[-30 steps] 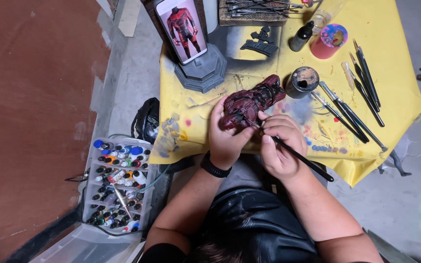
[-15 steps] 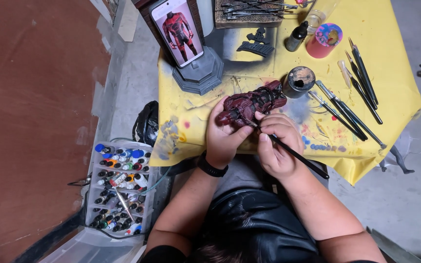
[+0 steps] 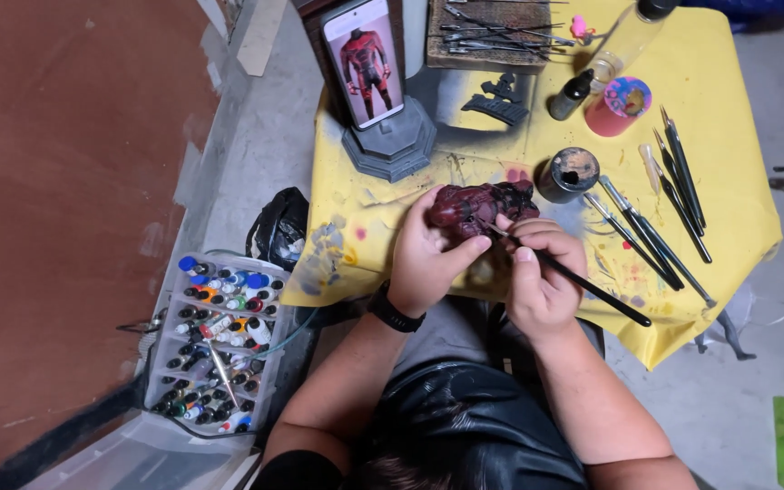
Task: Painting intricate details on a small action figure using a fine-tipped paintbrush and acrylic paints while using a phone for reference.
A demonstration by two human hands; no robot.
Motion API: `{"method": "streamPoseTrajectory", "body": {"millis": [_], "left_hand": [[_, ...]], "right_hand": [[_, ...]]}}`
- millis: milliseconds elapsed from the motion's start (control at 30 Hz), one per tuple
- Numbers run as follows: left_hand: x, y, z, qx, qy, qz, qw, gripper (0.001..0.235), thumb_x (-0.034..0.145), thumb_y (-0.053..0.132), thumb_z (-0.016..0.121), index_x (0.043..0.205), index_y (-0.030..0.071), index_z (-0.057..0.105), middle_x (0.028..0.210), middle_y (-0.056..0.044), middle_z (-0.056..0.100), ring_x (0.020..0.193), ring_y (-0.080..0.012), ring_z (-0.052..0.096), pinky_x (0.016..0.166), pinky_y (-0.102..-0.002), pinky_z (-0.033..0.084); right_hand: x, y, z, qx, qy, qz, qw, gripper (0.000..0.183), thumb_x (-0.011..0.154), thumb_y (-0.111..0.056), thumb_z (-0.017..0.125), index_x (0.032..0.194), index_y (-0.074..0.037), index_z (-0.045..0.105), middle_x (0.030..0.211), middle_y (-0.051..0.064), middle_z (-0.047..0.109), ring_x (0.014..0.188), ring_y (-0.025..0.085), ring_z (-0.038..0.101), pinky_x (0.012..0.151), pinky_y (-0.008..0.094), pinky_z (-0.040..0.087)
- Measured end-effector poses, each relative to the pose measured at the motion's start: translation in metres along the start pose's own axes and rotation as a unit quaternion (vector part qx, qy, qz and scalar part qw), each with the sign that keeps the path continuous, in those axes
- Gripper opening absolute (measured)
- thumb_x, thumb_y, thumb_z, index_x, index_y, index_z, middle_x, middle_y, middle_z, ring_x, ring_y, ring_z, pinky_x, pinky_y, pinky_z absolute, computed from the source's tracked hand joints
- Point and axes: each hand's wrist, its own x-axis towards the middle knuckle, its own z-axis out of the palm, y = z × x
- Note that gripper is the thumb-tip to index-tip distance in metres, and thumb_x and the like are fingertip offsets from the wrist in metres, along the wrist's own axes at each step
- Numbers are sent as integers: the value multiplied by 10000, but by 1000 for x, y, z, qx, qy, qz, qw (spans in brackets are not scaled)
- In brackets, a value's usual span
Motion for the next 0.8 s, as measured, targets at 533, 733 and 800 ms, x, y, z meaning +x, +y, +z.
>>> {"method": "streamPoseTrajectory", "body": {"millis": [533,733,800], "left_hand": [[-2,35,6,101,-20,-4,995,767,716,155,899,1361,0,512,1186,-229,648,954,-311,740,703,-332,661],[-1,32,5,99,-21,1,995,770,712,160,900,1357,-10,515,1184,-238,641,942,-314,739,686,-335,665],[-1,32,5,98,-21,-1,995,766,718,157,897,1357,-12,511,1184,-243,634,943,-329,738,676,-345,666]], "right_hand": [[15,-14,1,-72,-37,-19,997,83,1002,53,612,969,122,580,806,233,630,866,494,712,816,578,591],[14,-14,0,-101,-48,-26,993,83,990,48,636,963,122,608,806,244,648,862,514,720,791,588,593],[14,-14,0,-102,-45,-28,993,82,988,42,643,962,115,616,816,236,657,891,518,733,805,580,595]]}}
